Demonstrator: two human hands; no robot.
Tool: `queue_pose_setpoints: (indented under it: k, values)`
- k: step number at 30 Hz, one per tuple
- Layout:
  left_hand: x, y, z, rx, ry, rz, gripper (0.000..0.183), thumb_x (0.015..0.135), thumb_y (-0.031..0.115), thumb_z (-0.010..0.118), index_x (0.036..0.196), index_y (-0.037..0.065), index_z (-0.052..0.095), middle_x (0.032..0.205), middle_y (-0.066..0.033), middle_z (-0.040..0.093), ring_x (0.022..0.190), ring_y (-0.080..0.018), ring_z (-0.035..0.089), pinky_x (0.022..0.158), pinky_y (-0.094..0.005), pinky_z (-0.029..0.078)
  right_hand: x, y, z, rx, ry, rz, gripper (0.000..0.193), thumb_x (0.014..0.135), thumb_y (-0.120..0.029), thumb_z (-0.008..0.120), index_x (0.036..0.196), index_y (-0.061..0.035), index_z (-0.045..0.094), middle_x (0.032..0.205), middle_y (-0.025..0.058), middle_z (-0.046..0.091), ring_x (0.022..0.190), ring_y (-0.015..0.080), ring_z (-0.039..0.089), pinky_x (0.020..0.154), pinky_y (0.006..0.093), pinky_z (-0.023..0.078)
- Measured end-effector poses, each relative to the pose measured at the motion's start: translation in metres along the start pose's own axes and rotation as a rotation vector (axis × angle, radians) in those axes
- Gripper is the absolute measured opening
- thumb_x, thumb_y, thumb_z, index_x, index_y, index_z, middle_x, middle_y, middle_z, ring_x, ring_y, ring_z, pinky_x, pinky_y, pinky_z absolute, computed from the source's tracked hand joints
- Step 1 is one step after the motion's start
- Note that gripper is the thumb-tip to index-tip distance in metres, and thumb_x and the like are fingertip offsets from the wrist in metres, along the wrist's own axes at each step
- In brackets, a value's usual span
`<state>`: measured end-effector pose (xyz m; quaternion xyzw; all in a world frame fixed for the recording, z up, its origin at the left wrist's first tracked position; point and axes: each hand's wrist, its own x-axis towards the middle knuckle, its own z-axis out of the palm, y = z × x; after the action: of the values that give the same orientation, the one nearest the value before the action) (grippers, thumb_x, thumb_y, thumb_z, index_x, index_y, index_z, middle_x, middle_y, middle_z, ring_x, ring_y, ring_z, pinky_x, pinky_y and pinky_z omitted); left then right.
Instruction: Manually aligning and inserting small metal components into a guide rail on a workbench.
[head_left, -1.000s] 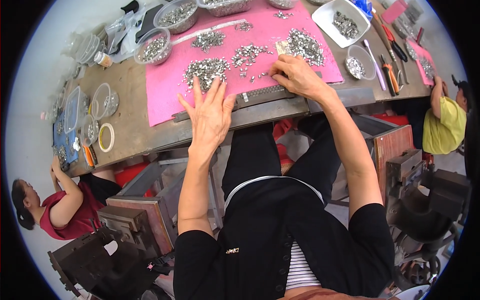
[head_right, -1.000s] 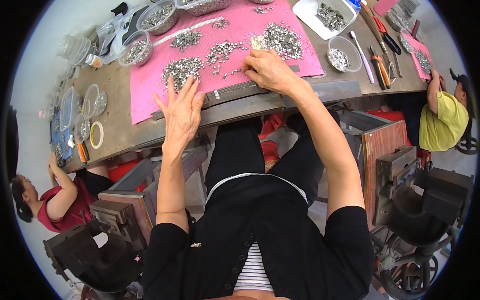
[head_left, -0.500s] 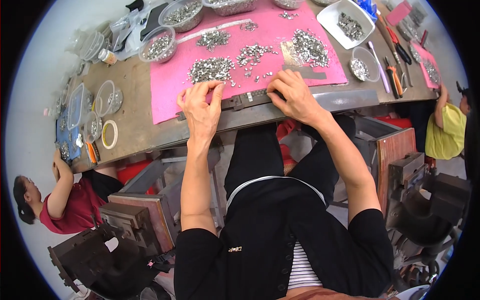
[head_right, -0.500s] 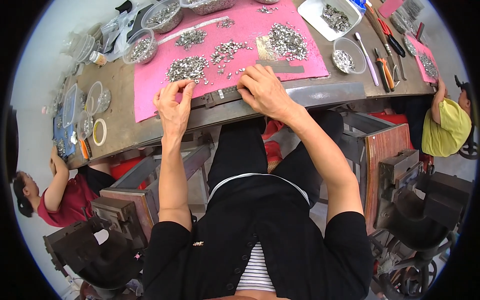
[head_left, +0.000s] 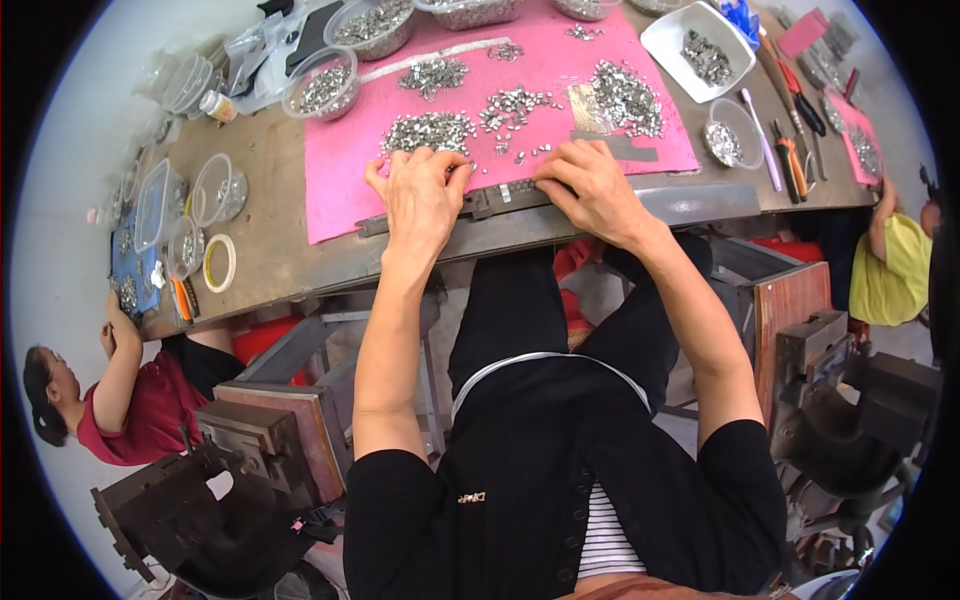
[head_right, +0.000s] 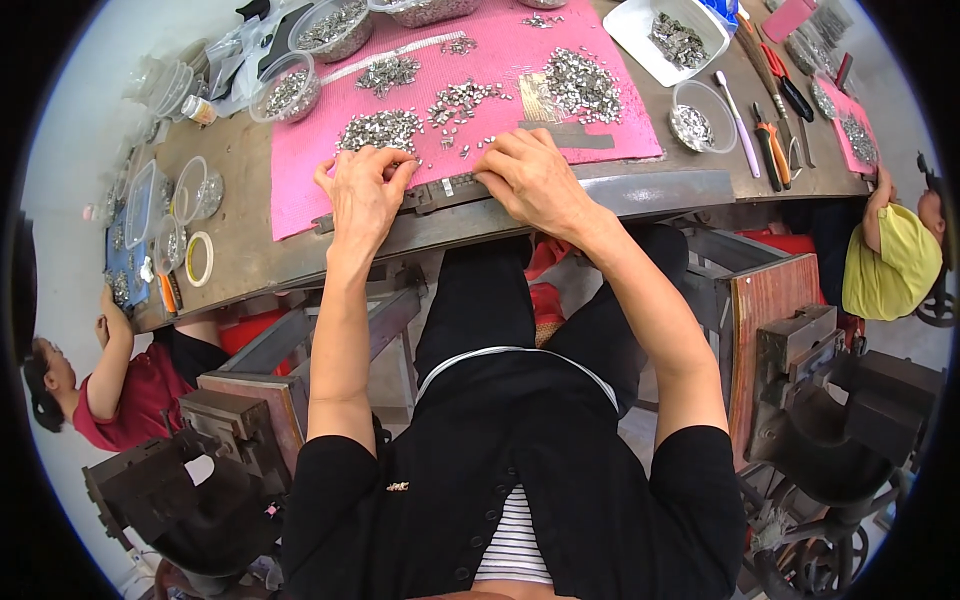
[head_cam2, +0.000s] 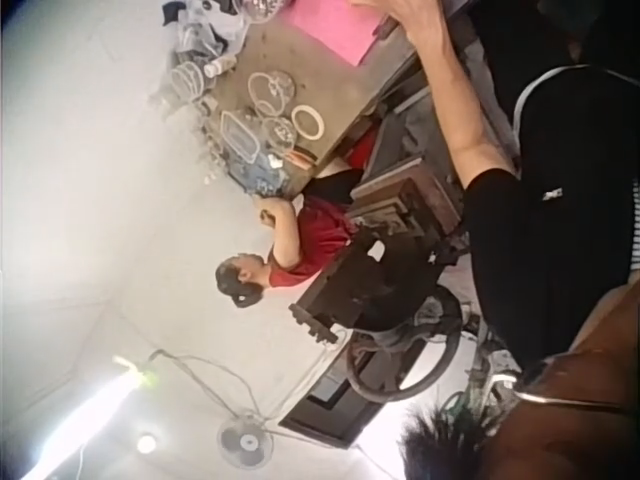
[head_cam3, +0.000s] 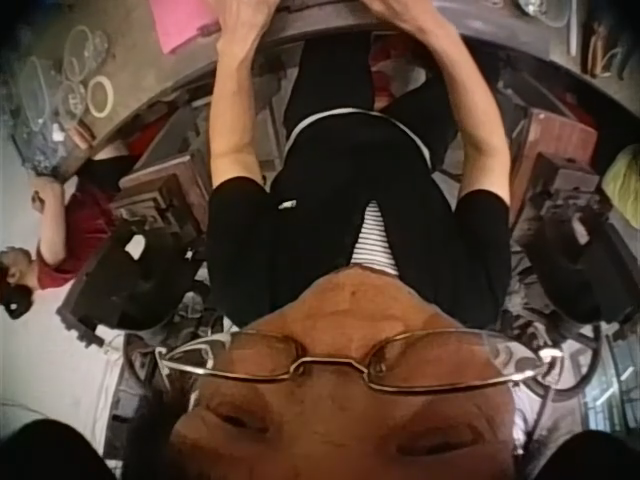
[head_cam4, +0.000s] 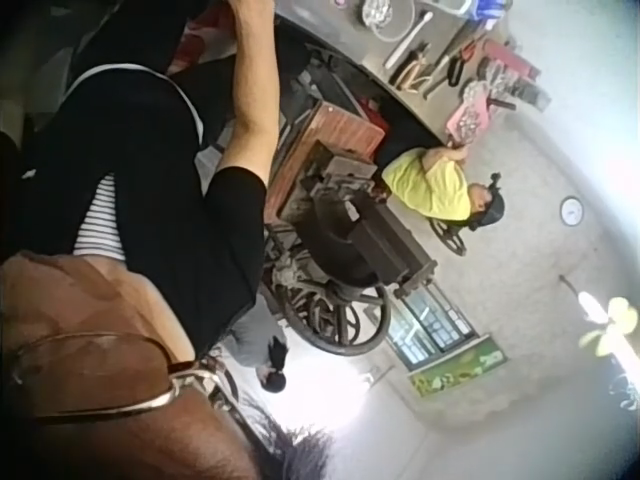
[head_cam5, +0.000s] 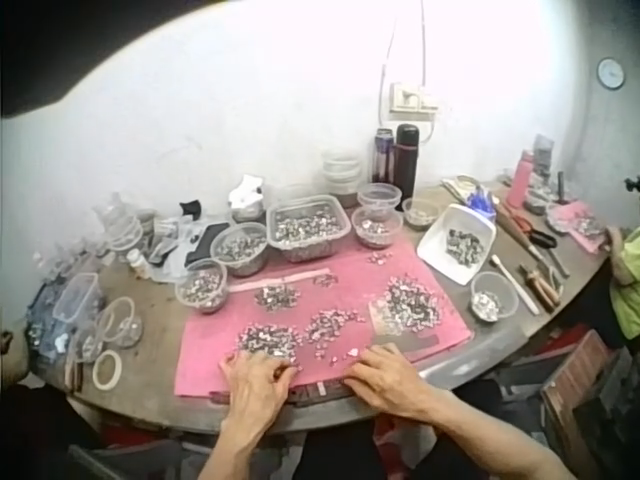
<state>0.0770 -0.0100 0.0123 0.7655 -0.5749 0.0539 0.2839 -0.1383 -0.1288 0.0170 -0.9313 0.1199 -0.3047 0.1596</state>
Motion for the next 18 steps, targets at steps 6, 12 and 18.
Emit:
queue_pose_setpoints:
  k: [6, 12, 18]
  values:
    - [0.002, -0.002, 0.001, -0.031, 0.004, 0.045, 0.008, 0.083, 0.023, 0.078, 0.087, 0.016, 0.077, 0.081, -0.0001, 0.067, 0.090, -0.0237, 0.060, 0.102, -0.0565, 0.030, 0.037, 0.000, 0.037, 0.001, -0.025, 0.025, 0.008, 0.087, -0.011, 0.070, 0.094, -0.0070, 0.069, 0.090, 0.0071, 0.062, 0.091, 0.0263, 0.061, 0.081, 0.0388, 0.042]
    - [0.003, -0.005, 0.002, -0.067, -0.054, 0.034, 0.008, 0.083, 0.022, 0.077, 0.086, 0.014, 0.075, 0.081, -0.0002, 0.067, 0.089, -0.0238, 0.060, 0.101, -0.0562, 0.030, 0.052, 0.001, 0.049, 0.010, -0.133, 0.072, 0.009, 0.087, -0.014, 0.070, 0.092, -0.0063, 0.068, 0.090, 0.0078, 0.063, 0.092, 0.0278, 0.061, 0.080, 0.0405, 0.042]
    - [0.003, -0.003, 0.000, -0.040, -0.062, 0.021, 0.013, 0.084, 0.027, 0.078, 0.089, 0.015, 0.076, 0.080, 0.0006, 0.067, 0.089, -0.0207, 0.060, 0.103, -0.0507, 0.030, 0.045, 0.011, 0.039, -0.027, -0.057, 0.050, 0.008, 0.089, -0.012, 0.067, 0.091, -0.0045, 0.066, 0.087, 0.0115, 0.063, 0.088, 0.0316, 0.063, 0.078, 0.0421, 0.044]
